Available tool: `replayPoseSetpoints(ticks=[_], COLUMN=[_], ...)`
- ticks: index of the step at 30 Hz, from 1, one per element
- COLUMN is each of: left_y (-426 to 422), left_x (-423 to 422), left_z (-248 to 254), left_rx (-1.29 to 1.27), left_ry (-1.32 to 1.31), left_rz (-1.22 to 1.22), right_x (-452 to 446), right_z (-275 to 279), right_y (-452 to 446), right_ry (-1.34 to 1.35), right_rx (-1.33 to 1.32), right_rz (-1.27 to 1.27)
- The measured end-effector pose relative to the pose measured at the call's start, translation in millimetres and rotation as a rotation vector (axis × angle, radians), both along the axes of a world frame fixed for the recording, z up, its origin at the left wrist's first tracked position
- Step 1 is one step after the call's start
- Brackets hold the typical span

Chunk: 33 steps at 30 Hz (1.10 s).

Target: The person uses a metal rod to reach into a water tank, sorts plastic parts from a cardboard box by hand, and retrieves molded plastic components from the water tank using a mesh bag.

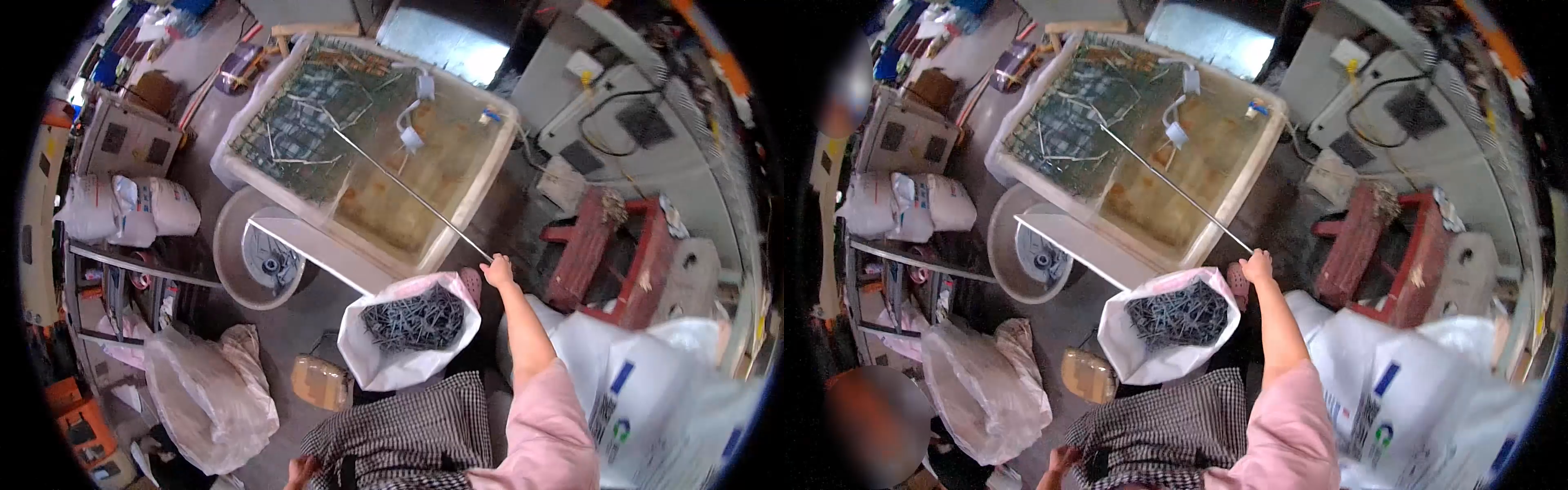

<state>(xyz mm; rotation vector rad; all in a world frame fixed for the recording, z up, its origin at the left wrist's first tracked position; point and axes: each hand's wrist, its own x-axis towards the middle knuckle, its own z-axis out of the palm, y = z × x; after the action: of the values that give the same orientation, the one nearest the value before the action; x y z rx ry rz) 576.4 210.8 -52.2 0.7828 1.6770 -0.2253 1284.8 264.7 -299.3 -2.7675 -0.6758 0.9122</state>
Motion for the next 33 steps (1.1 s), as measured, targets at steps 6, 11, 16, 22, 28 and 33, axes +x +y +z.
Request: replayPoseSetpoints(ticks=[6,11,16,22,28,33], left_y=[-40,-26,13,43,74,79], left_x=[48,75,121,155,201,190], left_z=[31,26,22,16,24,20], left_rx=[-0.217,-0.351,-0.232,-0.233,-0.155,-0.080], left_ry=[0.180,0.221,0.200,0.150,0.092,0.025], left_rz=[-0.283,-0.040,-0.030,0.106,0.012,-0.003], right_x=[31,36,42,91,157,169], right_z=[-106,-153,-33,93,157,189], right_y=[37,30,25,10,44,37], right_ry=[0.069,0.253,0.169,-0.159,-0.336,-0.276], right_rx=[-0.238,0.031,0.101,0.102,-0.163,-0.240], right_rz=[0.130,0.322,0.392,0.322,0.288,0.271])
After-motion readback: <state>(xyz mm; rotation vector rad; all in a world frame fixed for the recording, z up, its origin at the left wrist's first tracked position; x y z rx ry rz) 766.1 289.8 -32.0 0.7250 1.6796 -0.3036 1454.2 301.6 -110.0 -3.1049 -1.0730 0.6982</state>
